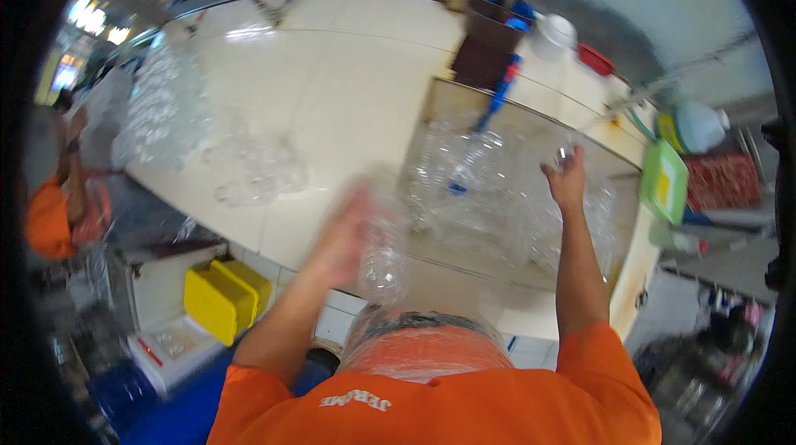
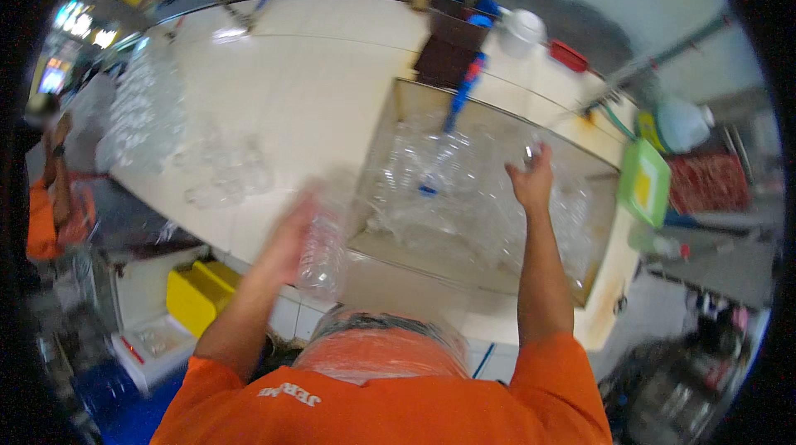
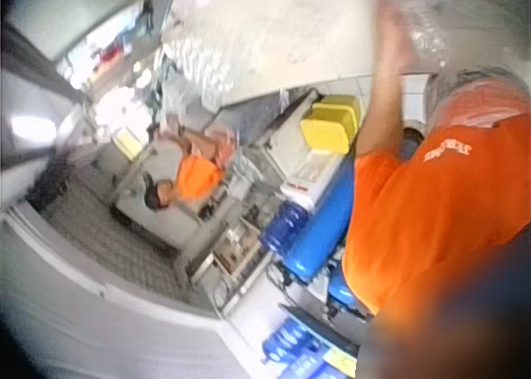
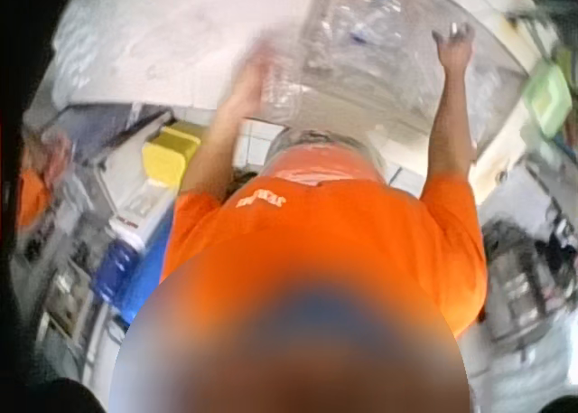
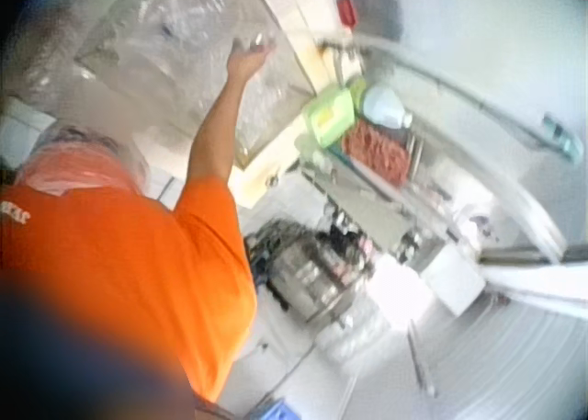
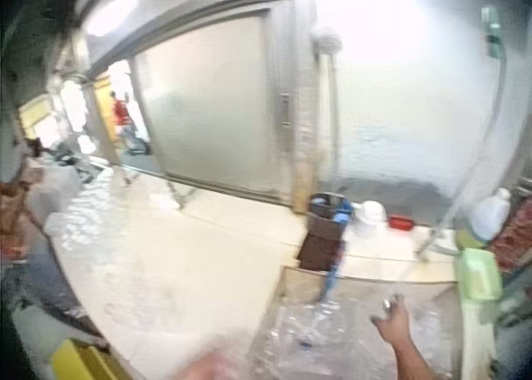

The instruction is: The person repeatedly rinses clear plastic bottles under a running tap in a sink, then places them on a tiled counter. A coworker also handles bottles nearby. The person continues this cycle throughout the clip.

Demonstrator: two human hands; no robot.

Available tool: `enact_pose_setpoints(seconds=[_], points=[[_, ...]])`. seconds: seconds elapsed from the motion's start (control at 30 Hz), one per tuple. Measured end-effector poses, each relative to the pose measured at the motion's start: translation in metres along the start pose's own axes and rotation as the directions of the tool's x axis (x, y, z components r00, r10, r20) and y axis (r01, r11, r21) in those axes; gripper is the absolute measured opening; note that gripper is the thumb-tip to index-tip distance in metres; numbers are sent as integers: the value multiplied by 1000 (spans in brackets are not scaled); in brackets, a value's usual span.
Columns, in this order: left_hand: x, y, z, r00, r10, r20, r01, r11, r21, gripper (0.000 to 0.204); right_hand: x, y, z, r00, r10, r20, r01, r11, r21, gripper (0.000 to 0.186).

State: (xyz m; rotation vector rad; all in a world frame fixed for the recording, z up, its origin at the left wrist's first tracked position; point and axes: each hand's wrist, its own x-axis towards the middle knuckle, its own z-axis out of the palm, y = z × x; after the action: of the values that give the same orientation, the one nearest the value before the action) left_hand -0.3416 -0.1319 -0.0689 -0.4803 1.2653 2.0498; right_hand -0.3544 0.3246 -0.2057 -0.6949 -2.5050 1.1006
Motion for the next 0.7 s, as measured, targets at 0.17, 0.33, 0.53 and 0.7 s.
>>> enact_pose_setpoints(seconds=[0.17, 0.33, 0.53, 0.7], points=[[7, 99, -29, 480, 869, 120, -292, 29, 956, 63, 44, -86, -81, 963, -270, -20, 265, 954, -137, 76], [20, 112, -53, 625, 780, 23, 305, -271, 913, 57, 39, -156, -105, 860, -339, -381, 423, 892, 162, 67], [18, 92, -29, 368, 881, 297, 110, -359, 927, 54, -35, -85, -22, 981, 174, 88, -187, 710, 678, 76], [48, -31, 27, 929, 369, 24, -308, 735, 604, 46, -99, -81, 42, 547, -34, 837, -825, 149, 545, 68]])
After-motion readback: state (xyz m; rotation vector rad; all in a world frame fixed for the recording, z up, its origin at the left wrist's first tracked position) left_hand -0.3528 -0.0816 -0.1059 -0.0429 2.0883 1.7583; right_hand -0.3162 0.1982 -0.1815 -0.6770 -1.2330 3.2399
